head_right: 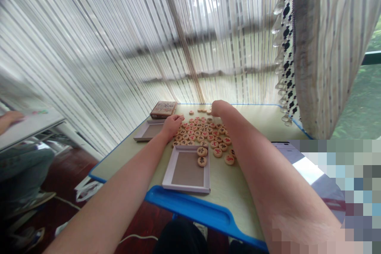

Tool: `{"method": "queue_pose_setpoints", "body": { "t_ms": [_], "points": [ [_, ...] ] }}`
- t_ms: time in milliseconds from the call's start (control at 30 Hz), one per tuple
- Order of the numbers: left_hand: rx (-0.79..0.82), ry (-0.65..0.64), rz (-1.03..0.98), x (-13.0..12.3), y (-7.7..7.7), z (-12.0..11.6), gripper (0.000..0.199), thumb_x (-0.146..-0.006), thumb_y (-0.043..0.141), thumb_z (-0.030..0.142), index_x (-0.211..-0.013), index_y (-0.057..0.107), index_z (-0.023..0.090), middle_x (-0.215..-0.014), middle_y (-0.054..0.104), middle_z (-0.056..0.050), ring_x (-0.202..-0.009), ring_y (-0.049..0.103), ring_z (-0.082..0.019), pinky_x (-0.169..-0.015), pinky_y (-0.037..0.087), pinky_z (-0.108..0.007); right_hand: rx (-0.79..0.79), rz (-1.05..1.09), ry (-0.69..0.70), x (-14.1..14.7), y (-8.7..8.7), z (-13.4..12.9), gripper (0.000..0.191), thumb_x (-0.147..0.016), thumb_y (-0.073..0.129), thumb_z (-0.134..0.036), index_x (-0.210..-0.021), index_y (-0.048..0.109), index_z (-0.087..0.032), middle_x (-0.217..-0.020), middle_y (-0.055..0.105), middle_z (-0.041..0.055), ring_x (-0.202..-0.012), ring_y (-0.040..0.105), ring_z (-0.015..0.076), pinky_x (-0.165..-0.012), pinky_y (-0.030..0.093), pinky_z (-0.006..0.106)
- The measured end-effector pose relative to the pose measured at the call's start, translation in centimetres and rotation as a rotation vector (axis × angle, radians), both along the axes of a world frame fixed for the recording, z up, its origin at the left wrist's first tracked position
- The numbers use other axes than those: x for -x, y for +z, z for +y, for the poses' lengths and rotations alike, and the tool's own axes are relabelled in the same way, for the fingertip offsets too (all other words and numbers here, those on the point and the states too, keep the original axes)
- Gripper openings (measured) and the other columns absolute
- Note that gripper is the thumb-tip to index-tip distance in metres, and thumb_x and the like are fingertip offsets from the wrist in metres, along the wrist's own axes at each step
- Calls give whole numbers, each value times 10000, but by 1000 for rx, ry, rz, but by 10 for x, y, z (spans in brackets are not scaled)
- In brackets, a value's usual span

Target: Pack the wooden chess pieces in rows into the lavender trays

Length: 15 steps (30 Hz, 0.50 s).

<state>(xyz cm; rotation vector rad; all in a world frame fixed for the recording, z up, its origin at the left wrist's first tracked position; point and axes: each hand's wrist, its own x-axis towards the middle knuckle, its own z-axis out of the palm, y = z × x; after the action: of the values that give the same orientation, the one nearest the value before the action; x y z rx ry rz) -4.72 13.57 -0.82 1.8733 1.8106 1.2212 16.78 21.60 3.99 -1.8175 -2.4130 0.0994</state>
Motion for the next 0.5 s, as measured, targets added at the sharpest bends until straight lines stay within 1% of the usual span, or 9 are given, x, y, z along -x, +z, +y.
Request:
{"method": "queue_pose_setpoints", "body": {
  "t_ms": [100,200,267,400,433,500],
  "points": [
    [-7,-2,17,0,-1,0,340,-758,452,417,-660,629,144,-575,551,-14,-582,473,-127,-574,344,-238,48,-141,-13,-3,1,-4,253,-620,667,-227,-860,697,-153,-852,667,108,-827,604,243,-730,468,345],
    [-12,0,27,0,-1,0,344,-758,449,419,-665,634,145,-581,549,-14,-588,471,-128,-579,345,-239,65,-131,-8,-1,6,-6,263,-651,645,-247,-881,692,-127,-890,659,137,-838,603,260,-709,469,352],
    [-15,0,29,0,-1,0,348,-759,446,419,-670,637,142,-586,551,-14,-593,471,-128,-585,345,-240,95,-125,-13,1,9,-7,243,-673,628,-254,-859,694,-112,-890,656,154,-841,604,267,-706,465,356],
    [-13,-3,38,0,-1,0,352,-762,445,416,-679,640,136,-590,555,-15,-594,470,-126,-585,342,-239,181,-159,-8,4,13,-5,148,-628,650,-179,-749,699,-111,-793,664,141,-780,612,255,-691,460,343],
    [-12,-5,38,0,-1,1,352,-763,444,416,-685,640,135,-593,557,-16,-593,473,-126,-582,340,-238,183,-165,-15,4,12,-5,154,-626,645,-177,-754,698,-110,-795,663,141,-778,609,257,-685,460,344],
    [-16,-12,31,0,-3,2,349,-766,444,415,-697,639,134,-603,564,-16,-591,478,-123,-577,337,-236,149,-160,-34,3,11,-5,223,-652,618,-221,-831,693,-111,-850,658,146,-807,599,264,-678,460,351]
  ]
}}
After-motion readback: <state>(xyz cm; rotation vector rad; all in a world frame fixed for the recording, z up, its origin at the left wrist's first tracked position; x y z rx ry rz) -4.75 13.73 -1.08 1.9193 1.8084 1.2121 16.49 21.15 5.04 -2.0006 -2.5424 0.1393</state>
